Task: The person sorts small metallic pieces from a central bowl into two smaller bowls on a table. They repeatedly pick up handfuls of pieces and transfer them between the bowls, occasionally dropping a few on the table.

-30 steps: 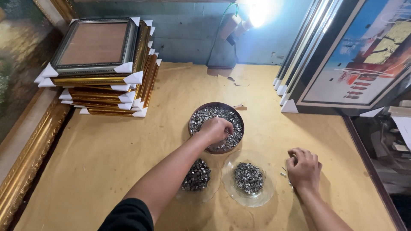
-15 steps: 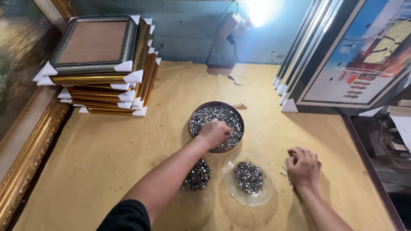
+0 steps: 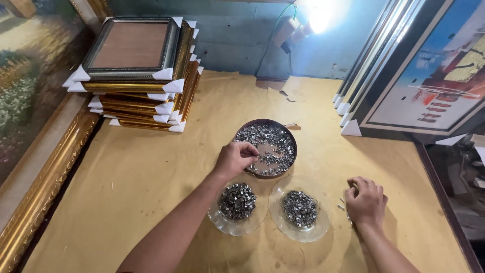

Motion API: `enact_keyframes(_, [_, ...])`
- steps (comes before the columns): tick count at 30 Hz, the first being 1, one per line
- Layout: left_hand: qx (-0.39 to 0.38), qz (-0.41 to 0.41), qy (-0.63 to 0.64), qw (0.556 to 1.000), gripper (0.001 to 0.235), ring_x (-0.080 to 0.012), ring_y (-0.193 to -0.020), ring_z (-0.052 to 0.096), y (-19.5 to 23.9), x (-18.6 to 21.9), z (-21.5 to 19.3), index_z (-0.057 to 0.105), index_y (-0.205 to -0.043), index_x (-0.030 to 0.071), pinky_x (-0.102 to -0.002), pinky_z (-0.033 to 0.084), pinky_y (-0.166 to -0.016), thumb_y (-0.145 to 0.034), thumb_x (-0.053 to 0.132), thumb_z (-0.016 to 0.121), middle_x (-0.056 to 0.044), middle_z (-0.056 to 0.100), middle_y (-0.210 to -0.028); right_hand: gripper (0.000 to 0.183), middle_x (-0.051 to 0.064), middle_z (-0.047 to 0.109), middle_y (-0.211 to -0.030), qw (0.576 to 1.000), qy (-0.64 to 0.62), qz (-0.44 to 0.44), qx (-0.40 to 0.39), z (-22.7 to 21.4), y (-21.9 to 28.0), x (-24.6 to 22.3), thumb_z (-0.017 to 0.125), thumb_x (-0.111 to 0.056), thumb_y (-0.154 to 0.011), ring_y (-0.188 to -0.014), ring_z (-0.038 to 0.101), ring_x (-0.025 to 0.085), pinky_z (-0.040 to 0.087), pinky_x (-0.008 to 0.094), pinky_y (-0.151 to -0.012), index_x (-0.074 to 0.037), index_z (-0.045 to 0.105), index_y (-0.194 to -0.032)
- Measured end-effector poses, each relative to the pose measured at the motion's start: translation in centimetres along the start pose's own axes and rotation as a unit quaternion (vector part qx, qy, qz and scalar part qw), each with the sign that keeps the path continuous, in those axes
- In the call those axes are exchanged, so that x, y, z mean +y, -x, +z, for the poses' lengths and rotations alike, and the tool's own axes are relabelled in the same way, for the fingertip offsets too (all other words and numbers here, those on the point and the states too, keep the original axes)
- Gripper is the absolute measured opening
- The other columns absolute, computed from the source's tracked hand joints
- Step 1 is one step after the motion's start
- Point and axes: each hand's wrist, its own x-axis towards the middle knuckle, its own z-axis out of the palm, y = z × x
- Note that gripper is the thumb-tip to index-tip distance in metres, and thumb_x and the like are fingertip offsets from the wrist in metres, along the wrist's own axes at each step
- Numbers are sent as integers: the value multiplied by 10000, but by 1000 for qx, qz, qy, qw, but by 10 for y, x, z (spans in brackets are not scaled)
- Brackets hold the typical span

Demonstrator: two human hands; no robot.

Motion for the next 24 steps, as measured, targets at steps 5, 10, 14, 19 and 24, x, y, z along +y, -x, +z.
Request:
enact_keyframes(5, [52,-8,130,990,125,-100,-720,644,34,-4,-8,648,-788,98,-191,538,-707,-695,39,709,-20,684,-776,251,-19,611,-1070,1000,5,-11,7,4,0,4,465,-173,-756,-1043,471,232,339,391,-846,-192,657,-916])
enact_keyframes(10, [103,-14,240,965,203,-127,-778,650,62,-6,-14,634,-900,83,-212,542,-726,-708,65,697,-53,682,-819,250,-20,616,-1055,999,16,-21,18,8,0,7,466,-172,-754,-1027,483,242,353,404,-825,-208,656,-912])
enact_keyframes(14, [126,-26,322,938,186,-87,-691,587,76,-12,-11,677,-922,44,-180,489,-634,-737,59,669,-50,672,-783,244,1,609,-1074,1000,14,-21,14,8,-1,9,464,-176,-776,-1032,471,257,334,392,-843,-194,658,-924])
enact_keyframes(19, [127,-63,322,936,138,-95,-600,607,91,-17,-6,675,-911,59,-157,431,-486,-786,82,619,-53,691,-752,257,19,607,-1084,999,22,-28,5,4,1,8,464,-178,-778,-1026,469,264,338,388,-832,-189,659,-945])
enact_keyframes(24, [113,-25,236,965,160,-86,-596,610,96,-15,-10,658,-936,50,-180,514,-599,-811,76,560,-78,693,-777,273,26,597,-1095,999,20,-27,-3,4,1,6,441,-172,-781,-1040,450,276,322,400,-840,-184,648,-957])
